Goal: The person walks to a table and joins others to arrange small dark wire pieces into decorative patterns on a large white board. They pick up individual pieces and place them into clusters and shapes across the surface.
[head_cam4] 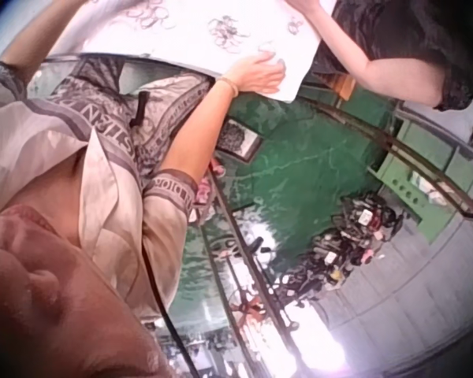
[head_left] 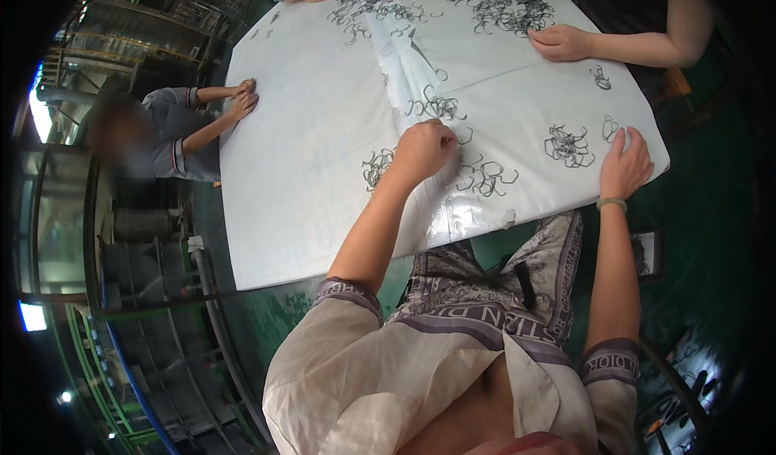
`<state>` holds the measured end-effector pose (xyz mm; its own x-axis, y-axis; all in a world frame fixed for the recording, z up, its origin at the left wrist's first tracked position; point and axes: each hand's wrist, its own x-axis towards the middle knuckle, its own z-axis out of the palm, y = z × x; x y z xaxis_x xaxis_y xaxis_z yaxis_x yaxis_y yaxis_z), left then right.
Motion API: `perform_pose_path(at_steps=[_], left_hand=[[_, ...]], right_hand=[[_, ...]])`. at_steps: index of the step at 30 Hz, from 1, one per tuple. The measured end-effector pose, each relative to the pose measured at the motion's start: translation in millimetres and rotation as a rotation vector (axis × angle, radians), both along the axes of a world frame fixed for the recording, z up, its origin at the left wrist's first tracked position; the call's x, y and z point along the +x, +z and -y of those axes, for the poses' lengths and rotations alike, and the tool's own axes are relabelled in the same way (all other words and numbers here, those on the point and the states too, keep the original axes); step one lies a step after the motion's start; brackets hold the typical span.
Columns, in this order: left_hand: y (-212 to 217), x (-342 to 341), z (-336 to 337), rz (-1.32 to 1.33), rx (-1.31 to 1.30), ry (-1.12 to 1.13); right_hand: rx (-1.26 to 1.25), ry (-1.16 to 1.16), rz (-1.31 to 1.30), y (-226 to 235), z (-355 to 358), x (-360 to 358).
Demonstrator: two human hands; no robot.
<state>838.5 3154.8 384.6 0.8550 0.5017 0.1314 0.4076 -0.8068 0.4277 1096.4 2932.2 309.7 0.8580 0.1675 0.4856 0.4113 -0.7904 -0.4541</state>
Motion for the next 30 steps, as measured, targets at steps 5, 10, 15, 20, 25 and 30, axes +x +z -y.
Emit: perform_pose_path(at_steps=[5, 10, 15, 20, 25, 30], left_hand=[[-19.8, 8.9, 11.9, -0.035, 0.297, -0.04], [-24.3, 17.1, 1.3, -0.079, 0.459, -0.125], [-4.6, 7.9, -0.5, -0.165, 0.161, -0.04], [-5.7, -19.3, 25.9, -0.194, -0.05, 0.051], [-12.7, -10.6, 50.8, -0.23, 0.194, 0.092], [-10.9, -5.5, 45.9, -0.244, 0.285, 0.057]], right_hand=[[-0.01, 0.009, -0.012, -0.5, -0.7, 1.5], [-0.015, -0.004, -0.003, -0.7, -1.1, 2.1], [-0.005, -0.001, 0.009, -0.5, -1.5, 0.4], [0.002, 0.014, 0.018, -0.4, 0.0, 0.0], [0.003, 0.021, 0.012, 0.9, -1.6, 0.7], [-0.004, 0.008, 0.011, -2.1, -1.6, 1.5]])
